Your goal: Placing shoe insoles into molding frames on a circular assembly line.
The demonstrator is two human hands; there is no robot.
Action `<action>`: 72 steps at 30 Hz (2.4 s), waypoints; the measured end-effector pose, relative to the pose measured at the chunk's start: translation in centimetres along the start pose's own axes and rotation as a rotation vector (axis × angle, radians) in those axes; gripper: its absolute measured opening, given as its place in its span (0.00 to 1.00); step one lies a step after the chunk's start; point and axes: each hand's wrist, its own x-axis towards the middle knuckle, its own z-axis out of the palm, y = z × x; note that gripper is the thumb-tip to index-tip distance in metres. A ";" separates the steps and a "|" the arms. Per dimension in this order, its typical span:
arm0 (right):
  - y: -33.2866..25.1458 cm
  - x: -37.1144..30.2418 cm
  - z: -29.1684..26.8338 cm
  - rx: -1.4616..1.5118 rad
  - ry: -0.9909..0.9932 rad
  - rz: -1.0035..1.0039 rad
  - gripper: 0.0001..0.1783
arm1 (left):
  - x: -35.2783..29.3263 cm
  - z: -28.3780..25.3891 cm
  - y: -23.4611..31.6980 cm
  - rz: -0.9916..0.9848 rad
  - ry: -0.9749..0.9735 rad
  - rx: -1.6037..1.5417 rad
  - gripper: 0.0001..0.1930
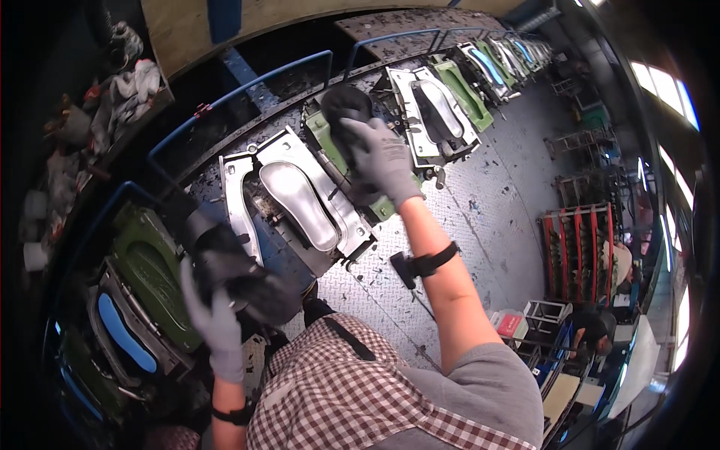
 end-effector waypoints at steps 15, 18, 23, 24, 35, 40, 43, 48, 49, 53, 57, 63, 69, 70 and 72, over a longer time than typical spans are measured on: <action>1.5 -9.4 5.1 1.214 -0.237 0.479 0.16 | 5.2 19.7 -8.2 -0.535 0.012 -0.323 0.33; 0.7 -6.3 5.6 1.443 -0.198 0.539 0.16 | 6.7 20.2 -12.4 -0.583 -0.100 -0.463 0.35; -1.0 -2.5 6.8 0.533 0.021 -0.073 0.24 | 2.9 20.2 -12.3 -0.449 -0.122 -0.588 0.30; -1.5 -2.3 7.3 0.478 0.010 -0.233 0.21 | 2.1 20.0 -12.4 -0.451 -0.109 -0.584 0.30; -1.5 -15.1 7.3 0.334 -0.668 -0.525 0.21 | -7.3 20.4 -8.6 -0.909 0.260 -1.202 0.46; -1.5 -10.3 3.8 0.536 -0.804 -0.314 0.26 | -4.1 17.7 -7.6 -0.678 0.102 -0.994 0.42; -0.8 -10.3 6.7 0.522 -0.513 -0.177 0.34 | 0.0 17.9 -7.4 -0.573 0.079 -0.397 0.35; -1.7 -10.4 10.0 0.663 -0.798 0.241 0.32 | 0.7 18.0 -9.6 -0.339 0.053 -0.678 0.36; -1.4 -11.1 10.1 0.798 -0.677 0.295 0.31 | 1.0 18.5 -9.4 -0.332 0.014 -0.696 0.36; -2.9 -10.4 7.0 0.645 -0.561 0.301 0.31 | 3.4 19.8 -10.3 -0.245 -0.054 -0.708 0.38; -3.1 -5.8 9.0 0.433 -0.423 0.082 0.33 | 7.7 20.9 -12.6 -0.317 0.096 -0.879 0.40; 0.3 -4.4 8.5 0.436 -0.448 0.015 0.37 | 5.7 23.0 -5.7 -0.382 0.066 -0.380 0.46; 8.3 -4.2 0.4 0.841 -0.254 -0.064 0.27 | 0.7 29.5 0.2 0.280 0.033 0.584 0.47; 10.4 -4.0 0.0 0.872 -0.196 -0.040 0.27 | 0.4 31.2 1.3 0.229 -0.129 0.548 0.49; 14.0 -3.2 -0.5 0.891 -0.042 -0.029 0.30 | 1.7 35.6 2.4 -0.040 -0.217 0.583 0.55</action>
